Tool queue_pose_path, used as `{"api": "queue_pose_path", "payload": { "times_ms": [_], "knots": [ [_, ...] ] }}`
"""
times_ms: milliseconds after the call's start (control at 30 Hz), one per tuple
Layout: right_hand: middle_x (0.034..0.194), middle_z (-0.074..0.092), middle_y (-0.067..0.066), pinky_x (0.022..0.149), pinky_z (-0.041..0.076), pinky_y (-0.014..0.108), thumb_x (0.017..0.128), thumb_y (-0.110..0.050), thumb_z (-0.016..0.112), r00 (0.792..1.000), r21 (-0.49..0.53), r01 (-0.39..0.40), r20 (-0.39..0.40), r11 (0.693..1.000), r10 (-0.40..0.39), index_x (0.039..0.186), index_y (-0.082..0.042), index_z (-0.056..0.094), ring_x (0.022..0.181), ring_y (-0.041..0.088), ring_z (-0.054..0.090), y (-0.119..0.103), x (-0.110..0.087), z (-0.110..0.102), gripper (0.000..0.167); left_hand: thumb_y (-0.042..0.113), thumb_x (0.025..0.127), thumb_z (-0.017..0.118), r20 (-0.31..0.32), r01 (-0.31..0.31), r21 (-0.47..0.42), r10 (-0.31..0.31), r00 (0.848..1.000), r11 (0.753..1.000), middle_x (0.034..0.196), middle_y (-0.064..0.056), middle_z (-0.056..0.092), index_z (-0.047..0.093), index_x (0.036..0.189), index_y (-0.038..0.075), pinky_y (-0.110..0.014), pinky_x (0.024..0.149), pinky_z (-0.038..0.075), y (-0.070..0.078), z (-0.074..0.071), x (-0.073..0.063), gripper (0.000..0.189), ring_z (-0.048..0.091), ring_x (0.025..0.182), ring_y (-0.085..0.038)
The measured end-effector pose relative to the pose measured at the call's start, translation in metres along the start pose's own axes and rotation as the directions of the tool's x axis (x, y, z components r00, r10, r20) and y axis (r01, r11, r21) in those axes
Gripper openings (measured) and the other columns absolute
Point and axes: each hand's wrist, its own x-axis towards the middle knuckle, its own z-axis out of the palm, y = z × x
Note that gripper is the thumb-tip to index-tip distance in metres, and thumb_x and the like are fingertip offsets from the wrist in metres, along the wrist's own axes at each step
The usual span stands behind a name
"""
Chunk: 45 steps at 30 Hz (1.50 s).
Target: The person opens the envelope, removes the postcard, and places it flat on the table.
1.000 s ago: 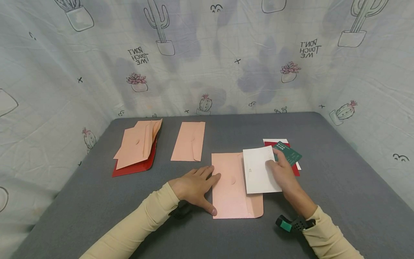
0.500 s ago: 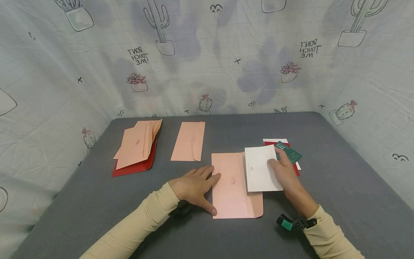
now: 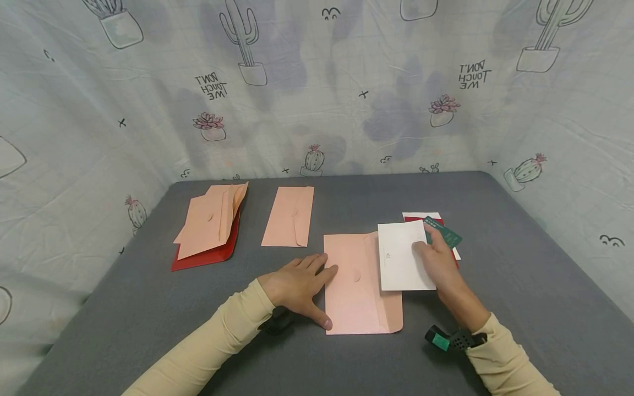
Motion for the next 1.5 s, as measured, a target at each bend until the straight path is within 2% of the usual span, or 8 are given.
{"api": "queue_pose_path", "payload": {
  "times_ms": [200, 467, 733, 967, 1167, 1500],
  "knots": [
    [0.141, 0.049, 0.026, 0.093, 0.041, 0.037, 0.107, -0.024, 0.033, 1.0, -0.012, 0.023, 0.001, 1.0, -0.023, 0.163, -0.012, 0.013, 0.111, 0.031, 0.056, 0.001, 0.002, -0.003, 0.061, 0.073, 0.071, 0.077, 0.0, 0.002, 0.003, -0.002, 1.0, 1.0, 0.17, -0.012, 0.018, 0.028, 0.161, 0.019, -0.049, 0.125, 0.026, 0.001, 0.0, 0.0, 0.115, 0.02, 0.158, -0.029],
    [0.132, 0.055, 0.027, 0.076, 0.048, 0.028, 0.106, -0.022, 0.034, 0.999, -0.02, 0.029, -0.021, 0.999, -0.029, 0.162, -0.012, 0.017, 0.083, 0.011, 0.061, 0.001, 0.003, -0.007, 0.06, 0.073, 0.072, 0.077, 0.006, 0.005, 0.002, -0.005, 1.0, 1.0, 0.171, -0.012, 0.018, 0.027, 0.161, 0.02, -0.049, 0.125, 0.025, 0.001, 0.0, 0.0, 0.115, 0.019, 0.158, -0.029],
    [0.134, 0.053, 0.025, 0.079, 0.045, 0.029, 0.106, -0.025, 0.034, 0.999, -0.046, 0.015, -0.045, 0.999, -0.017, 0.162, -0.013, 0.018, 0.091, 0.018, 0.059, 0.002, 0.004, -0.008, 0.06, 0.073, 0.072, 0.077, 0.01, 0.007, -0.002, -0.007, 1.0, 1.0, 0.171, -0.012, 0.018, 0.027, 0.161, 0.019, -0.049, 0.125, 0.025, 0.0, 0.0, 0.0, 0.115, 0.02, 0.158, -0.029],
    [0.126, 0.056, 0.025, 0.074, 0.049, 0.027, 0.106, -0.025, 0.033, 0.997, -0.025, 0.047, -0.054, 0.999, -0.048, 0.162, -0.01, 0.018, 0.081, 0.012, 0.061, 0.004, 0.006, -0.012, 0.059, 0.073, 0.071, 0.077, 0.008, 0.01, -0.002, -0.01, 1.0, 1.0, 0.171, -0.012, 0.017, 0.027, 0.161, 0.02, -0.049, 0.125, 0.025, 0.0, 0.001, 0.0, 0.116, 0.02, 0.158, -0.029],
    [0.124, 0.056, 0.025, 0.072, 0.049, 0.026, 0.106, -0.026, 0.032, 0.997, -0.025, 0.053, -0.056, 0.998, -0.055, 0.162, -0.009, 0.017, 0.079, 0.011, 0.061, 0.004, 0.006, -0.014, 0.06, 0.073, 0.071, 0.077, 0.007, 0.014, 0.0, -0.014, 1.0, 1.0, 0.171, -0.011, 0.017, 0.027, 0.161, 0.02, -0.049, 0.125, 0.025, 0.001, 0.001, -0.001, 0.116, 0.02, 0.158, -0.029],
    [0.134, 0.051, 0.024, 0.073, 0.047, 0.024, 0.106, -0.025, 0.031, 0.997, -0.044, 0.014, -0.072, 0.999, -0.017, 0.163, -0.01, 0.012, 0.082, 0.011, 0.058, 0.003, 0.007, -0.016, 0.062, 0.073, 0.072, 0.077, 0.008, 0.0, -0.002, 0.0, 1.0, 1.0, 0.171, -0.012, 0.017, 0.027, 0.161, 0.019, -0.049, 0.125, 0.025, 0.0, 0.0, 0.0, 0.116, 0.019, 0.158, -0.029]
  ]
}}
